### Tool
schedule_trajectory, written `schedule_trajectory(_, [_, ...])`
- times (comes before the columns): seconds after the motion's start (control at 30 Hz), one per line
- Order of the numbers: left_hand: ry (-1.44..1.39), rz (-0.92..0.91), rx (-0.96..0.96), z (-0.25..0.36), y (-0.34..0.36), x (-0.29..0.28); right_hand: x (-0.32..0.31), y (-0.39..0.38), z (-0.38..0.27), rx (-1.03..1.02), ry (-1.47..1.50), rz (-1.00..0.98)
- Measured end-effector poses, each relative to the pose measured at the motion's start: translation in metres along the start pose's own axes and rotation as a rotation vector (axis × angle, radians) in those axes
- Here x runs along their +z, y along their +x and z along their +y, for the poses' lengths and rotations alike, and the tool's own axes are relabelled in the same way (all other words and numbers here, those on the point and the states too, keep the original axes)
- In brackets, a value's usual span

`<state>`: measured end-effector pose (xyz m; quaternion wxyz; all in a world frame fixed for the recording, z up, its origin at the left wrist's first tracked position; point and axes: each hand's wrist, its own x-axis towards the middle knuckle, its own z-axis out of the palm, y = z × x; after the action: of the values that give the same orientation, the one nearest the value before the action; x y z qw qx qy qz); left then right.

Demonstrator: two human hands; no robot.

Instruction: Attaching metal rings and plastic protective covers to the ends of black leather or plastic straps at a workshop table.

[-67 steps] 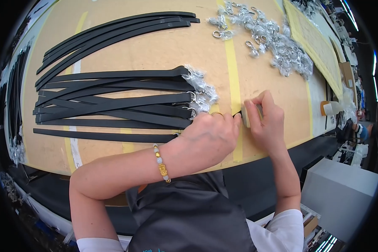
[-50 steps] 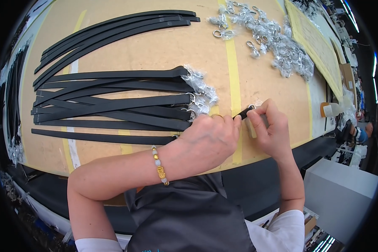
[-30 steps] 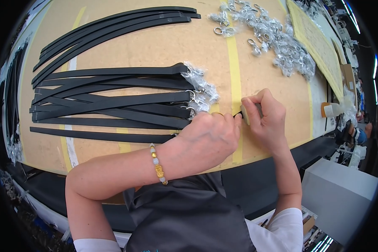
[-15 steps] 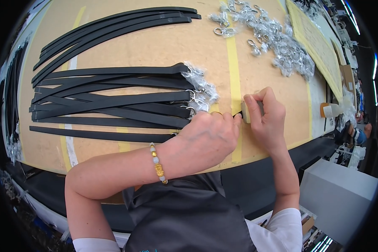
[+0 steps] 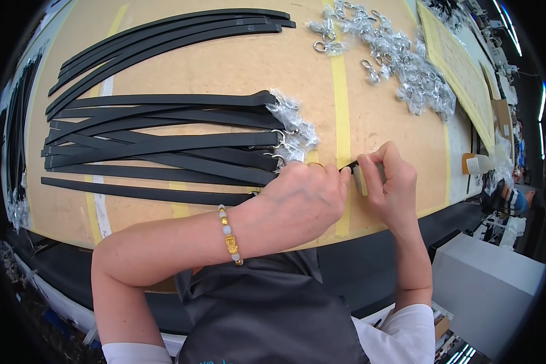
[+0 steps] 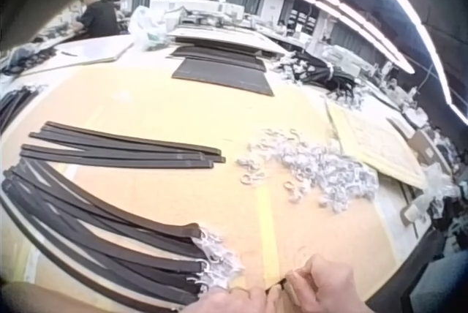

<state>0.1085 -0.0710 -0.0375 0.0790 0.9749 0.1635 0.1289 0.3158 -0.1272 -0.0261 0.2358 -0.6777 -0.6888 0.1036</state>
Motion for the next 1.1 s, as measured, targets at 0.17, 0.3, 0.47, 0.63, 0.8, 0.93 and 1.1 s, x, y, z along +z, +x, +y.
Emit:
schedule_trajectory(0.17, [0.035,-0.041,0.026,0.001,0.002,-0.002,0.01,0.016,0.002,-0.04,0.043,0.145])
schedule_trajectory(0.3, [-0.001,-0.014,0.003,0.0,0.001,-0.001,0.011,0.009,0.001,-0.034,0.046,0.143])
schedule_trajectory(0.47, [0.002,-0.003,0.008,0.001,0.0,-0.002,0.005,0.007,-0.001,-0.05,0.011,0.062])
schedule_trajectory(0.63, [-0.007,0.003,0.008,0.0,-0.001,-0.002,0.015,0.017,0.001,-0.083,-0.013,0.189])
schedule_trajectory(0.8, [0.009,-0.009,-0.004,0.001,-0.001,-0.004,0.0,-0.001,-0.002,0.016,0.008,0.006])
schedule_trajectory(0.93, [0.001,-0.04,0.02,0.0,0.001,-0.004,0.012,0.022,0.003,-0.065,0.0,0.153])
schedule_trajectory(1.1, [-0.006,-0.008,0.0,0.001,0.0,-0.004,0.002,0.026,0.012,0.102,0.154,0.3])
